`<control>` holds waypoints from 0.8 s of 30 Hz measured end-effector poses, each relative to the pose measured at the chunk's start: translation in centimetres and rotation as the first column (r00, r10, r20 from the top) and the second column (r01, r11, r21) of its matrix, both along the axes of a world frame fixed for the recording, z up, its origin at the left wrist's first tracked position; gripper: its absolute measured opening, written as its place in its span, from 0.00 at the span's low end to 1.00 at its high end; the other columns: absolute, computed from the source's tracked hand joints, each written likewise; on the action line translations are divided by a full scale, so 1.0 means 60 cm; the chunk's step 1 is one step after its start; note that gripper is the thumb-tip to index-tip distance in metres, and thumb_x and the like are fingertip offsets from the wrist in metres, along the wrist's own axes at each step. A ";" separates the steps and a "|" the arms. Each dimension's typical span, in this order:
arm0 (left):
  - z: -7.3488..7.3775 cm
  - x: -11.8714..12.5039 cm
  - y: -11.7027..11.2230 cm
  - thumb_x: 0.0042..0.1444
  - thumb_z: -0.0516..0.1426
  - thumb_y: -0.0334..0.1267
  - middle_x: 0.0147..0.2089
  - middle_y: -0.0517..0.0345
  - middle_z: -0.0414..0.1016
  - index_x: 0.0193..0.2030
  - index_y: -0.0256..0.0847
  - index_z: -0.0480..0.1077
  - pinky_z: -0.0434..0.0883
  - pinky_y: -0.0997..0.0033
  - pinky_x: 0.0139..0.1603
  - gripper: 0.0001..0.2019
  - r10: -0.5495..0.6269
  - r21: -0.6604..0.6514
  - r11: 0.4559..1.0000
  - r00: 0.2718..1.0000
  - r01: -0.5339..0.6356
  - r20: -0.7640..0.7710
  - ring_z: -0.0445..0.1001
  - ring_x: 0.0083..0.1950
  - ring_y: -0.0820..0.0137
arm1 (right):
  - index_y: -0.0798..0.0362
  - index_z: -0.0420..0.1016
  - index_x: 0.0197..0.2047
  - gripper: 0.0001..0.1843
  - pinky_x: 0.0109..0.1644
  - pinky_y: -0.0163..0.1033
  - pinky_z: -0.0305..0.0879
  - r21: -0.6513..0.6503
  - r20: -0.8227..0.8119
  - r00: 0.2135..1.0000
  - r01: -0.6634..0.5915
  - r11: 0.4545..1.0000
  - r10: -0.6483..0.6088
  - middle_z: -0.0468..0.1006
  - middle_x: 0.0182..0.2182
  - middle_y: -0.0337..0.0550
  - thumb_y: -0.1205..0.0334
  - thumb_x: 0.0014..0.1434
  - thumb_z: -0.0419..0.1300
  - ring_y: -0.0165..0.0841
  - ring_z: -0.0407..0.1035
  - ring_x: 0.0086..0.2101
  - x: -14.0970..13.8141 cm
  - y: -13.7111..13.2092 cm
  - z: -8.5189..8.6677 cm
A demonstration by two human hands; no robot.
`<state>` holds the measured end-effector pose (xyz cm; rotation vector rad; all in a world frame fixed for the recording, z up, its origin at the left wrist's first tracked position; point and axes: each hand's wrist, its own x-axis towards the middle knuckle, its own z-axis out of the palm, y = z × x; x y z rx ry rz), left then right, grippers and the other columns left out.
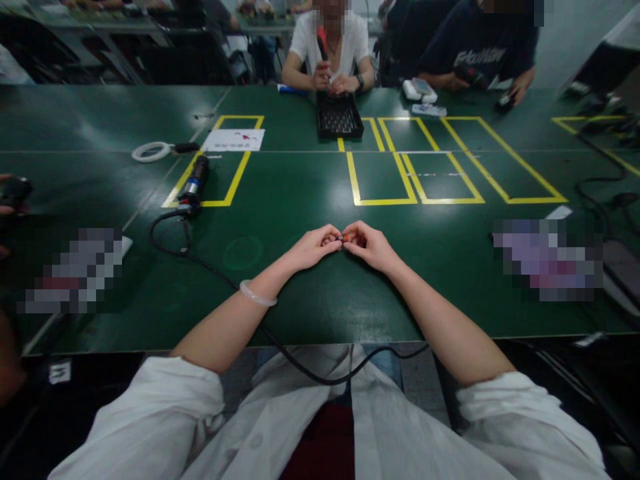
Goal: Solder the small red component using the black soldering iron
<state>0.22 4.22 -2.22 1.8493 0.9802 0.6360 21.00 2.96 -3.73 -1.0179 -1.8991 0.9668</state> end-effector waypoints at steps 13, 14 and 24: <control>-0.005 -0.002 0.004 0.58 0.59 0.45 0.37 0.56 0.72 0.44 0.35 0.68 0.67 0.70 0.40 0.15 -0.010 -0.023 1.000 0.997 0.012 0.077 0.70 0.37 0.71 | 0.52 0.69 0.46 0.14 0.34 0.35 0.61 -0.026 0.005 1.000 -0.019 0.999 0.019 0.75 0.31 0.38 0.56 0.59 0.62 0.29 0.66 0.28 0.001 0.000 -0.001; -0.005 -0.001 0.003 0.57 0.60 0.45 0.37 0.56 0.71 0.43 0.36 0.68 0.67 0.70 0.40 0.14 -0.012 -0.022 1.000 0.997 0.014 0.079 0.70 0.37 0.72 | 0.53 0.70 0.45 0.14 0.34 0.35 0.61 -0.037 0.009 1.000 -0.018 0.999 0.018 0.75 0.30 0.38 0.55 0.60 0.62 0.29 0.66 0.28 0.001 -0.001 0.000; -0.004 -0.001 0.001 0.56 0.60 0.45 0.37 0.56 0.71 0.43 0.36 0.68 0.67 0.70 0.40 0.14 -0.014 -0.001 1.000 0.998 0.015 0.063 0.69 0.37 0.72 | 0.53 0.72 0.40 0.09 0.34 0.35 0.60 0.005 0.039 0.999 -0.015 1.000 0.015 0.75 0.31 0.38 0.56 0.62 0.59 0.29 0.64 0.28 0.002 -0.003 0.008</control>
